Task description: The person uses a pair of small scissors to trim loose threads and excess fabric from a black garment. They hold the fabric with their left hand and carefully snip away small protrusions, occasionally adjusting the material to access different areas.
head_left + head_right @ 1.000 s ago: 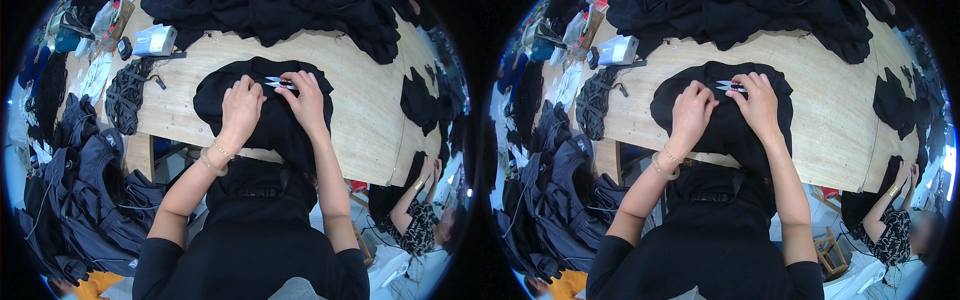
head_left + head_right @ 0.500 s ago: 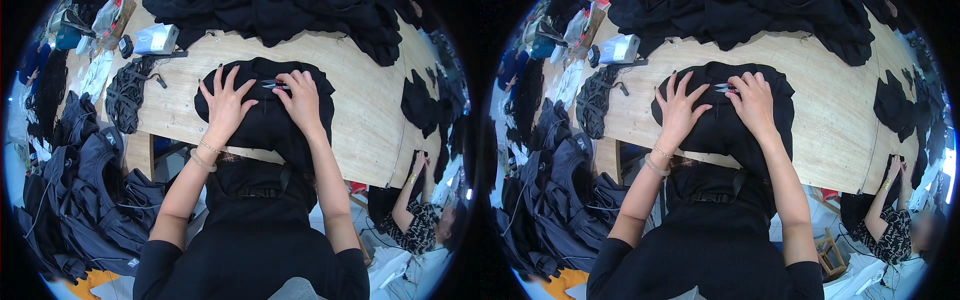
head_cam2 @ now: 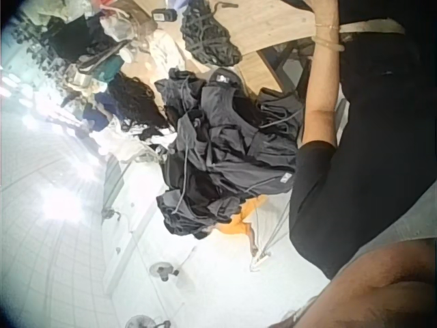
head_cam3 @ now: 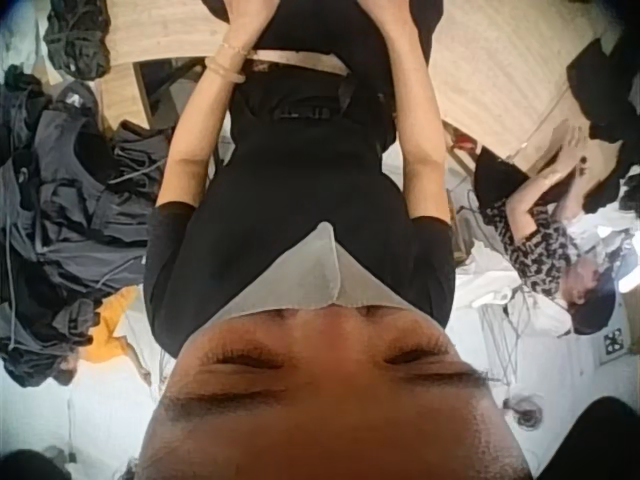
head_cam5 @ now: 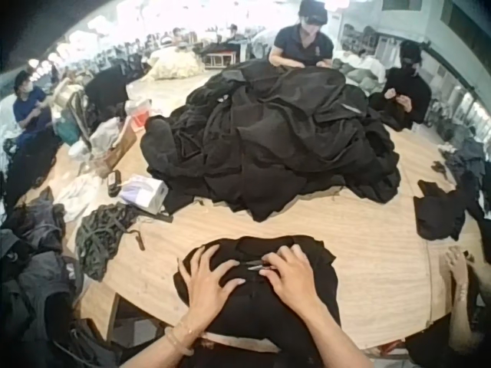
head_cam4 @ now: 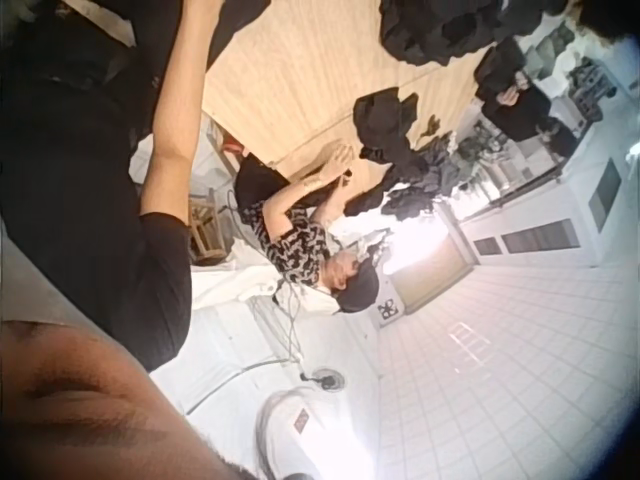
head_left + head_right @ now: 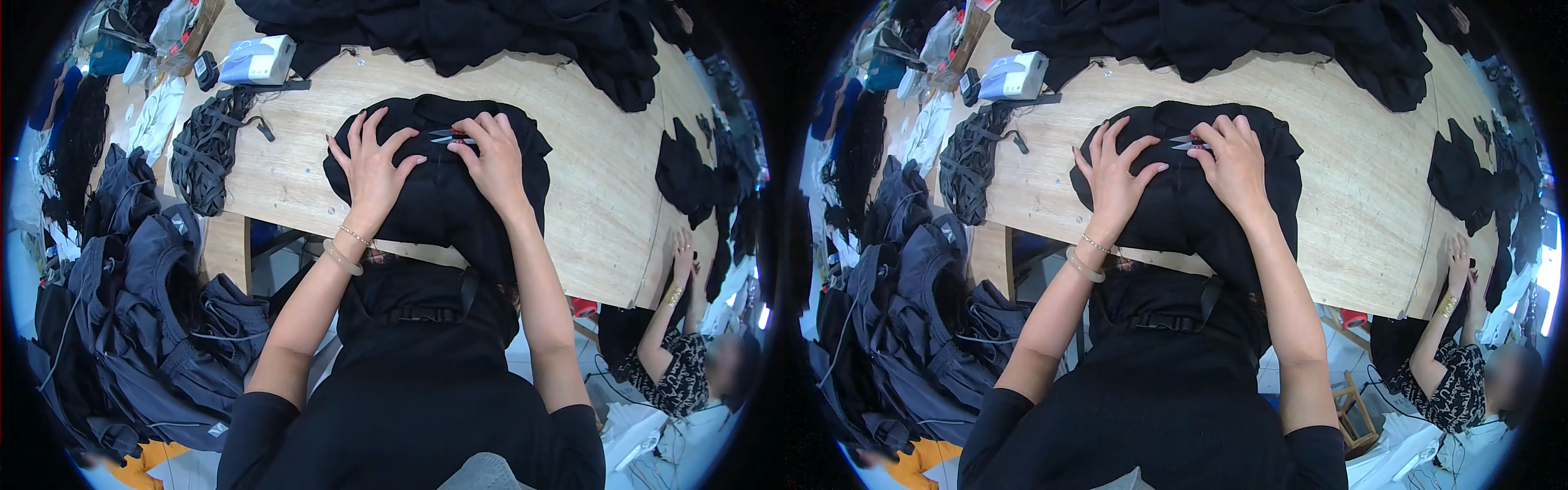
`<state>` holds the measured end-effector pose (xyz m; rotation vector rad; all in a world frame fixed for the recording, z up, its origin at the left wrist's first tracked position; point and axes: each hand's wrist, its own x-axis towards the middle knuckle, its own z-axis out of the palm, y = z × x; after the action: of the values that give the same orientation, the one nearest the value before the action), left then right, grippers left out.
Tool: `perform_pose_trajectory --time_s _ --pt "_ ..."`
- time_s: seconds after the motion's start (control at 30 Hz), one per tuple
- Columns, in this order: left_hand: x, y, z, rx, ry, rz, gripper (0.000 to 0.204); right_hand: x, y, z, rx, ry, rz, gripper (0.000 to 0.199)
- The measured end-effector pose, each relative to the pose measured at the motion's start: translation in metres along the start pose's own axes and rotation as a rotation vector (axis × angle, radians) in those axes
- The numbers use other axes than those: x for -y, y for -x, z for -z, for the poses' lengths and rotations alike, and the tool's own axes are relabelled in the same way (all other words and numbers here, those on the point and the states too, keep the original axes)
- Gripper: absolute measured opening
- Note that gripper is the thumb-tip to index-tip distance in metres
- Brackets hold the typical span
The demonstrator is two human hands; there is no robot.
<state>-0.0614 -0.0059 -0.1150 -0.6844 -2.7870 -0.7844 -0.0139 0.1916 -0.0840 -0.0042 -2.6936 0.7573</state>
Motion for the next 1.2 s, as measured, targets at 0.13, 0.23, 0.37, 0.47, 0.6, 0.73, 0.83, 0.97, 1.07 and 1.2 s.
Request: perform_pose_trajectory --time_s 0.13,0.23,0.37,0.47,0.6,0.73,0.83,0.97,1.07,1.2 --pt "0.0 0.0 0.0 0.002 -0.002 0.003 0.04 0.005 -0.003 0.0 0.007 0.041 0.018 0.019" --pt "0.001 0.0 0.0 -0.001 -0.005 0.003 0.039 0.004 -0.004 -0.002 0.011 0.044 0.023 0.019" --pt "0.001 0.0 0.0 -0.004 0.005 0.0 0.039 0.006 -0.004 0.0 -0.002 0.091 0.033 0.019" --pt "0.001 0.0 -0.001 -0.003 0.006 0.006 0.039 0.008 -0.005 0.002 -0.005 0.122 0.055 0.019" --pt "0.0 0.0 0.0 0.001 0.003 0.011 0.039 0.01 -0.007 0.003 0.046 0.124 0.037 0.022" --pt "0.0 0.0 0.0 0.002 -0.005 0.011 0.039 0.01 -0.007 0.003 0.051 0.129 0.038 0.022" --pt "0.001 0.0 -0.002 -0.005 -0.005 0.007 0.039 0.012 -0.008 0.001 0.036 0.134 0.045 0.021" --pt "0.001 0.0 -0.001 -0.003 0.002 0.006 0.04 0.009 -0.008 -0.003 0.012 0.043 0.041 0.02" --pt "0.001 0.0 -0.001 -0.004 0.003 0.005 0.039 0.005 -0.009 -0.005 0.066 -0.187 -0.133 0.022" --pt "0.002 -0.001 -0.001 -0.001 0.003 0.005 0.038 0.003 -0.007 -0.007 0.09 -0.441 -0.303 0.024"
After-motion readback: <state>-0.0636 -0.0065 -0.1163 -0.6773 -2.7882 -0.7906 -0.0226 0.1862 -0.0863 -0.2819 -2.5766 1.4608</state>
